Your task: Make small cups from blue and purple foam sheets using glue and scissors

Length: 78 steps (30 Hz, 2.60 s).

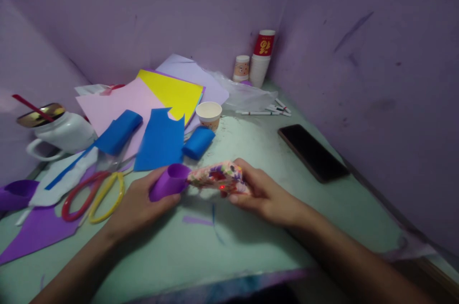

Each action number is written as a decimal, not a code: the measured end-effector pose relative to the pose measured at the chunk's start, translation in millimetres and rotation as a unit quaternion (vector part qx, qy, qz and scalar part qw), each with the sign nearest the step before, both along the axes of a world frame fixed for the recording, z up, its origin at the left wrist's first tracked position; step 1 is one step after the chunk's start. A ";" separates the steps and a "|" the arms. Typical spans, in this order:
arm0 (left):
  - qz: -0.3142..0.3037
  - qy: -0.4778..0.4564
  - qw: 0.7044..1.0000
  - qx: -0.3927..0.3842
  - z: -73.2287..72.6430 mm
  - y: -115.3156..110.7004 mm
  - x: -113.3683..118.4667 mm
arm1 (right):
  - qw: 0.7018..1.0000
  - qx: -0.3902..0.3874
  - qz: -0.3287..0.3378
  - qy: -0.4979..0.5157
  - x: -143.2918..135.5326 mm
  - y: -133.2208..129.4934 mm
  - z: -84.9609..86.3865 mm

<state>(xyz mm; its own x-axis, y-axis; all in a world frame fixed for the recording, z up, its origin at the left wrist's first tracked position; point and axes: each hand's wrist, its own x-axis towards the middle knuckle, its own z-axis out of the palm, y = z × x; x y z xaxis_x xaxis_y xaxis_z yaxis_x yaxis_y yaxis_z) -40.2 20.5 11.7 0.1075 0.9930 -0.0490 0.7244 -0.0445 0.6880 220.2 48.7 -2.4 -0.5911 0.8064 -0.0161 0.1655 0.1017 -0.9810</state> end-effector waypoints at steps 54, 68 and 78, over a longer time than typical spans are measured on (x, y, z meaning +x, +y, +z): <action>0.036 -0.265 0.958 -0.106 -9.7 -0.8 2.0 | 0.902 0.275 -0.267 -0.196 -3.6 30.1 25.5; -0.045 -0.327 0.943 -0.043 -11.8 -1.0 0.9 | 0.916 0.368 0.092 -0.132 -76.7 12.6 39.0; -0.060 -0.346 0.936 -0.034 -16.0 1.0 0.1 | 0.903 0.390 0.085 -0.159 -83.8 12.1 35.8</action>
<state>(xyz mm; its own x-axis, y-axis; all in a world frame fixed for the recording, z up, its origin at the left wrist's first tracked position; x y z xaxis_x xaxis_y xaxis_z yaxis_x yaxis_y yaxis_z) -40.1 21.5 -4.3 0.2479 0.9687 0.0111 0.0976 -0.0364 0.9946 136.4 60.8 33.4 -0.7730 0.5442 0.3261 0.3434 0.7911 -0.5061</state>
